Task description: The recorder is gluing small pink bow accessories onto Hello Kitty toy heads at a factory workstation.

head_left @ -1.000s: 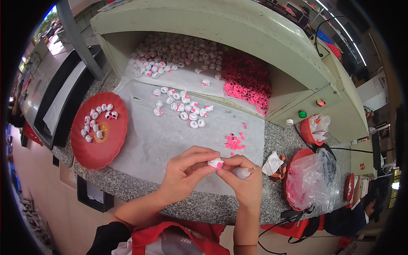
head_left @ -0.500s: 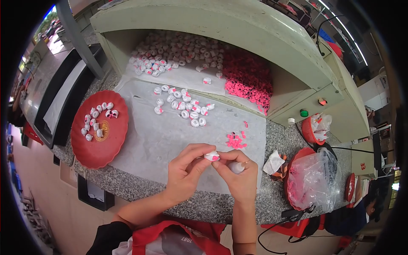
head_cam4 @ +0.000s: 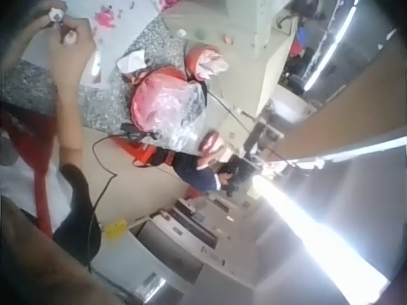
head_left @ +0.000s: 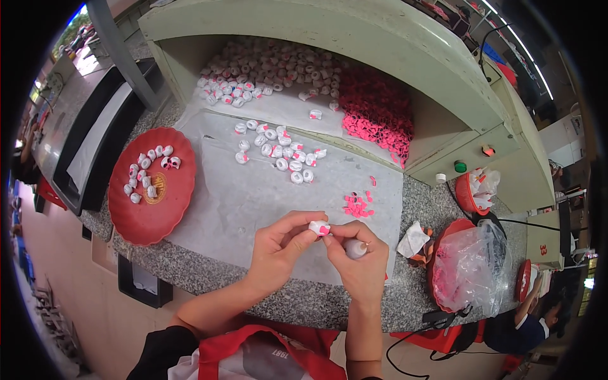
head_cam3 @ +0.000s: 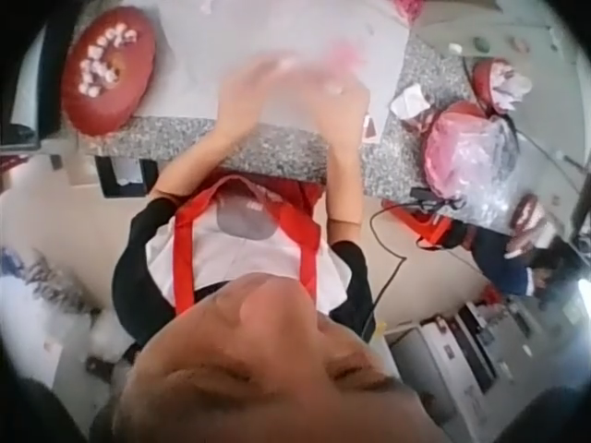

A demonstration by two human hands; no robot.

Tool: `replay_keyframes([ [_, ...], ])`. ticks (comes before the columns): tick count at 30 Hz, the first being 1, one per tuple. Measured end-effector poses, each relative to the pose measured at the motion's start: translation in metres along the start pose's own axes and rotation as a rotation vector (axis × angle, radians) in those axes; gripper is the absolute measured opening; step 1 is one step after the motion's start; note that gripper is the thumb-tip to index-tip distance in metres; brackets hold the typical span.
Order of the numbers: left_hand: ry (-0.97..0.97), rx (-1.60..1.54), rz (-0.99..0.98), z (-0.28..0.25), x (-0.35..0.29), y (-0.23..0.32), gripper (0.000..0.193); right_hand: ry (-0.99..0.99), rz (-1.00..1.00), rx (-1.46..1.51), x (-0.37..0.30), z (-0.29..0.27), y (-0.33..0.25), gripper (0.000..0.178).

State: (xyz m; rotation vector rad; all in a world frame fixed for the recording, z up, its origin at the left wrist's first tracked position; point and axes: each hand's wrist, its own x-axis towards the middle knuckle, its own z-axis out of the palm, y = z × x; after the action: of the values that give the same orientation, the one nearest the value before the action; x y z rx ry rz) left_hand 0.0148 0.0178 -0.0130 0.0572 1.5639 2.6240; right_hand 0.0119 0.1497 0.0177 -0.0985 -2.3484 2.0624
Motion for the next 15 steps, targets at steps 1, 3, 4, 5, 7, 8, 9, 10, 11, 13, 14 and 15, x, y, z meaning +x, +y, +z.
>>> replay_keyframes([
  [1, -0.006, -0.012, -0.002, 0.0, 0.0, 0.0, 0.026, -0.004, -0.008, -0.004, 0.0, -0.001, 0.001, 0.012],
  [3, -0.009, -0.022, -0.006, 0.0, -0.001, -0.001, 0.026, -0.008, -0.036, -0.019, -0.001, 0.0, 0.0, 0.011],
  [4, -0.012, -0.018, 0.005, 0.0, -0.001, -0.001, 0.027, -0.013, -0.065, -0.035, -0.002, 0.0, 0.0, 0.01],
  [5, -0.015, -0.013, 0.017, -0.001, -0.001, -0.002, 0.027, -0.015, -0.062, -0.033, -0.001, 0.0, 0.001, 0.01],
  [7, 0.007, -0.058, -0.047, 0.0, 0.0, 0.002, 0.027, 0.002, -0.05, -0.027, -0.001, -0.001, 0.001, 0.011],
  [8, 0.03, -0.102, -0.107, 0.0, 0.0, 0.004, 0.026, 0.004, -0.049, -0.027, -0.001, -0.003, 0.004, 0.011],
  [9, 0.031, -0.101, -0.108, -0.001, 0.002, 0.005, 0.026, -0.01, -0.118, -0.033, 0.0, -0.005, 0.008, 0.015],
  [10, 0.016, -0.206, -0.192, -0.004, 0.003, 0.007, 0.028, -0.023, -0.188, -0.039, 0.001, -0.007, 0.01, 0.019],
  [11, 0.0, -0.311, -0.277, -0.005, 0.004, 0.007, 0.029, -0.024, -0.188, -0.038, 0.0, -0.006, 0.01, 0.019],
  [13, -0.009, -0.304, -0.285, -0.006, 0.005, 0.007, 0.029, 0.043, -0.411, -0.142, -0.002, -0.002, 0.008, 0.029],
  [14, -0.023, -0.296, -0.294, -0.006, 0.005, 0.007, 0.028, 0.039, -0.411, -0.141, -0.003, -0.001, 0.01, 0.029],
  [15, -0.022, -0.297, -0.294, -0.006, 0.004, 0.007, 0.028, 0.039, -0.388, -0.118, -0.006, 0.0, 0.014, 0.03],
])
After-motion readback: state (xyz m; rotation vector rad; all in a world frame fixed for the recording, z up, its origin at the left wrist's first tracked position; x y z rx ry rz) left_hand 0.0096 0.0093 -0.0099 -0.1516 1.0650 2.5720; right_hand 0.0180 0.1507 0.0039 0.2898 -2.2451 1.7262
